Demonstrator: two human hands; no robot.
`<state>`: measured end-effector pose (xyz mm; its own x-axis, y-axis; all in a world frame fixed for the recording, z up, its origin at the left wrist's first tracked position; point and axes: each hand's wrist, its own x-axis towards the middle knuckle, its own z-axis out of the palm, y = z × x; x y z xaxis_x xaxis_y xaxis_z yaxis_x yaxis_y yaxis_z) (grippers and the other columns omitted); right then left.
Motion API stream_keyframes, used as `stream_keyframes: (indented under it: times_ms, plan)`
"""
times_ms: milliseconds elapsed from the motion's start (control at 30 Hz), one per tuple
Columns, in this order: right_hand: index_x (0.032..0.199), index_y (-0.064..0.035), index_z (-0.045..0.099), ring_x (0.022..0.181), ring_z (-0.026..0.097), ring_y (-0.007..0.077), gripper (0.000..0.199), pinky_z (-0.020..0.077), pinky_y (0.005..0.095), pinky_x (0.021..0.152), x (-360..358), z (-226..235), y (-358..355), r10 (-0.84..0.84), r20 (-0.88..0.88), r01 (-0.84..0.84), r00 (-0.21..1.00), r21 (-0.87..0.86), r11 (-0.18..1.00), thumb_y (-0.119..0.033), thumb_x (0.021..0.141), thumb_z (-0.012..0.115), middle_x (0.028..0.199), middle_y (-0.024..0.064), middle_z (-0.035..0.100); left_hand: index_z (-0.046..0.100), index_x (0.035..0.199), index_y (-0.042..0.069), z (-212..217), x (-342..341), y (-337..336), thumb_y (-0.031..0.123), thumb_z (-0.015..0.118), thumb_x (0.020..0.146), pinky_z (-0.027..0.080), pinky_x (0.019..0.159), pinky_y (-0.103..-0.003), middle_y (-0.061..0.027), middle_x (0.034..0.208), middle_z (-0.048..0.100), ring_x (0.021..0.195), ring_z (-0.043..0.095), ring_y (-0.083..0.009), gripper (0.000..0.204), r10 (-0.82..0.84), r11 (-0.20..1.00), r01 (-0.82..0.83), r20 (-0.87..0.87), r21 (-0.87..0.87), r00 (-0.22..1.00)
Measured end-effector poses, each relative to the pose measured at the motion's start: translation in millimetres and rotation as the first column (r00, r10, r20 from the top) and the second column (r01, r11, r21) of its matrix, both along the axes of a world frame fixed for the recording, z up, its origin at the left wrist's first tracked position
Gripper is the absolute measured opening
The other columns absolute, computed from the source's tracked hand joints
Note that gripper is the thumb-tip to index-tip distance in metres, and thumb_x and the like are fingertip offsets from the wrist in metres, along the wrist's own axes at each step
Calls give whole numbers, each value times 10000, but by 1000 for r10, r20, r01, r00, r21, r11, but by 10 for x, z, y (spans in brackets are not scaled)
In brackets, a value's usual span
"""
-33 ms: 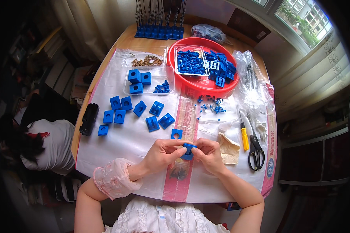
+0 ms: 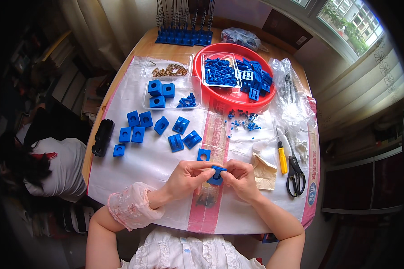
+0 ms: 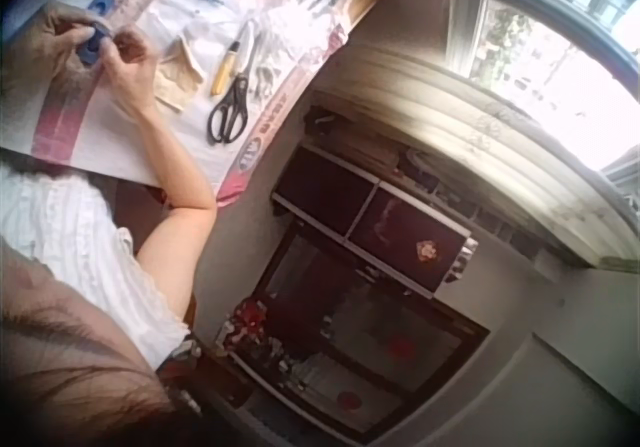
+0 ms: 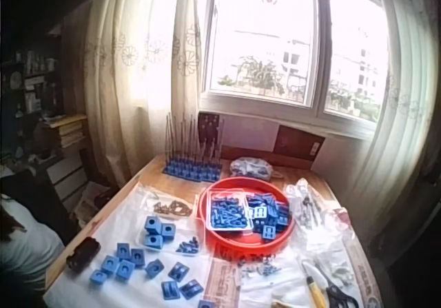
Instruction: The user is assembling blue plastic blocks on a table.
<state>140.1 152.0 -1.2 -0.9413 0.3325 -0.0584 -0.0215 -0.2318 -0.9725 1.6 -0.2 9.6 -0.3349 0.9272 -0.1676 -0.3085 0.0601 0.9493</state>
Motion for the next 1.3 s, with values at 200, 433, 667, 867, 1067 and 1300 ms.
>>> stream_keyframes:
  times_ms: [200, 433, 667, 867, 1067, 1300]
  plan:
    - [934, 43, 641, 782, 587, 60, 77, 482, 220, 684, 15, -9, 0, 21, 12, -21, 1000, -28, 999, -17, 888, 625, 840, 28, 645, 686, 1139, 62, -9, -16, -12, 151, 593, 942, 427, 428, -170, -14, 803, 705, 478, 526, -20, 235, -13, 1000, 13, -40, -8, 999]
    - [938, 44, 638, 795, 598, 71, 85, 491, 226, 705, 18, 11, 6, 21, 17, -20, 1000, -52, 998, -15, 879, 627, 858, 38, 652, 691, 1131, 63, 26, 5, -3, 151, 589, 944, 424, 427, -170, -3, 785, 700, 481, 516, -12, 230, 10, 1000, -10, -63, 1, 998]
    - [961, 46, 642, 805, 601, 74, 111, 489, 226, 709, 34, 7, 15, 26, 37, -25, 999, -23, 999, -23, 874, 636, 872, 39, 655, 690, 1133, 61, 14, -2, -8, 151, 591, 944, 426, 431, -172, 1, 770, 697, 492, 516, -7, 231, 3, 1000, -2, -67, 2, 998]
    - [958, 44, 648, 801, 597, 72, 110, 483, 222, 704, 33, 0, 17, 30, 28, -29, 999, -4, 1000, -30, 877, 639, 861, 37, 655, 686, 1139, 58, 28, -1, -10, 153, 590, 945, 428, 433, -173, -3, 768, 697, 494, 522, -11, 236, -1, 1000, 0, -72, -14, 997]
    - [948, 46, 653, 798, 595, 72, 106, 481, 222, 707, 31, 18, 19, 28, 32, -28, 999, 14, 999, -31, 877, 638, 851, 38, 656, 680, 1149, 57, 48, 2, -11, 155, 588, 947, 423, 431, -170, -6, 768, 697, 487, 521, -12, 242, -3, 1000, 3, -51, -19, 999]
    - [939, 46, 652, 795, 590, 71, 101, 476, 223, 706, 29, 27, 20, 26, 24, -27, 999, 11, 1000, -32, 877, 635, 848, 34, 652, 679, 1149, 55, 44, 11, -9, 157, 592, 947, 412, 424, -165, -3, 770, 699, 481, 514, -6, 242, 2, 1000, -3, -54, -23, 999]
